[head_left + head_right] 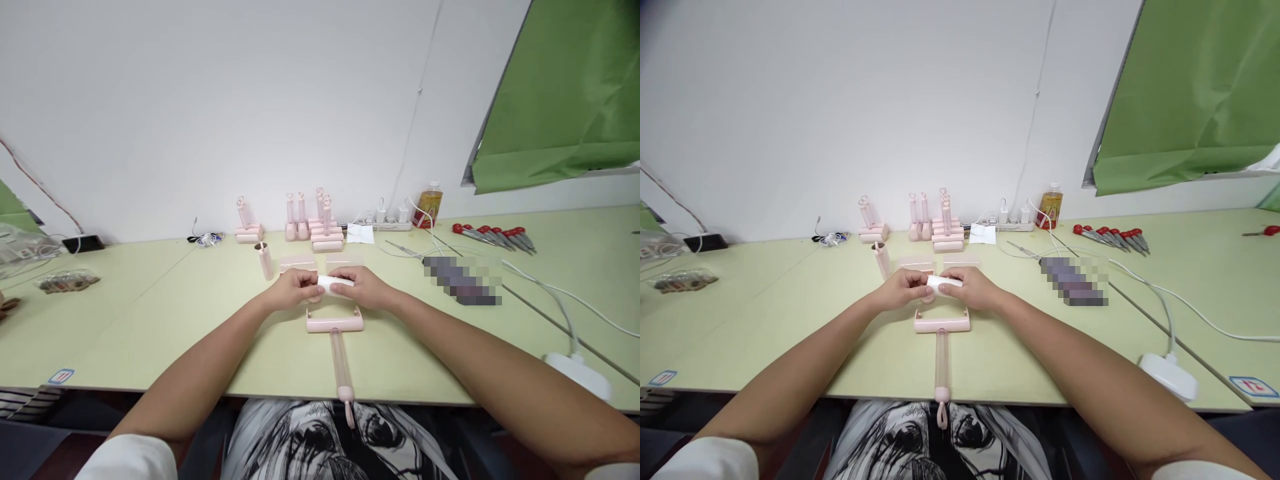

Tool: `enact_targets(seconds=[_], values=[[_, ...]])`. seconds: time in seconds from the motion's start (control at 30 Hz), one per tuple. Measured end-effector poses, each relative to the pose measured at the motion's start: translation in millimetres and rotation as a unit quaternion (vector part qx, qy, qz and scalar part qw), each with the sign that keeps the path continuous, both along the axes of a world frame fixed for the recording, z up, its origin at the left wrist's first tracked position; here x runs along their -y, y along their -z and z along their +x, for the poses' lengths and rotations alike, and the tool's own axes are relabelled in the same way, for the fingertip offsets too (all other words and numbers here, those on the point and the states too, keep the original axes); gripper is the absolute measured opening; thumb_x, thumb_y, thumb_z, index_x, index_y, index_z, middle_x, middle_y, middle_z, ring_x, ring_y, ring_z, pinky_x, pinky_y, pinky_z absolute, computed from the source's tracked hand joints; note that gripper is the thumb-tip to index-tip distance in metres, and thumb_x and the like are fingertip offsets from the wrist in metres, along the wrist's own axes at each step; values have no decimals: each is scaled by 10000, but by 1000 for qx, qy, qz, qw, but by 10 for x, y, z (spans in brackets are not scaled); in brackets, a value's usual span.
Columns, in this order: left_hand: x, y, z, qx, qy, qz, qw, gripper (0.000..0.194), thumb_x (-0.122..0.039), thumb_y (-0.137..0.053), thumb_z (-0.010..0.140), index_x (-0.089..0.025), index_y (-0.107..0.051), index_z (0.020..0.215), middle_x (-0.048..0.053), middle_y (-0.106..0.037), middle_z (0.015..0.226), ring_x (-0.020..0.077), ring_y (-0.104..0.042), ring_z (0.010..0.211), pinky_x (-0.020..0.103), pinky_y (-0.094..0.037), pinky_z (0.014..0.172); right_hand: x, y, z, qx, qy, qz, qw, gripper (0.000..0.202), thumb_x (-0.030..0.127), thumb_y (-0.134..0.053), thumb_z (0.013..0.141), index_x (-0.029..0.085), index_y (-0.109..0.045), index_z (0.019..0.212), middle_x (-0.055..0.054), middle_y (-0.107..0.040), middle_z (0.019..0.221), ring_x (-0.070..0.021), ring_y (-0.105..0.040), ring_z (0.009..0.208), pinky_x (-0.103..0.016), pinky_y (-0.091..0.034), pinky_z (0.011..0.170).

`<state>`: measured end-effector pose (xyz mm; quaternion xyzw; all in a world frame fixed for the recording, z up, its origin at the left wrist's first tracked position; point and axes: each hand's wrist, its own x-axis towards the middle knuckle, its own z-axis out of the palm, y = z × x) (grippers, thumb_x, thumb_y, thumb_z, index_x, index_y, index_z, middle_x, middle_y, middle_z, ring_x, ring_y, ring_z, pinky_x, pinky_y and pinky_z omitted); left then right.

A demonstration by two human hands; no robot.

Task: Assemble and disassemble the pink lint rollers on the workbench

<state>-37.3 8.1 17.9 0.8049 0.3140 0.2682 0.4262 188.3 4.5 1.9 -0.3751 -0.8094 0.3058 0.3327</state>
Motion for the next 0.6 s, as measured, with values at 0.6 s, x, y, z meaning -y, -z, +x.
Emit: enact_targets(seconds=[0.6], values=[[-225,37,-126,179,-161,-97,966,408,-513,-725,688,-162,-521,719,-63,-431,511,43,-352,386,196,-229,393,-47,-75,60,-250,6,-240,938,363,246,-631,724,151,-653,1073,-28,-652,716,-146,-635,597,-296,-574,556]])
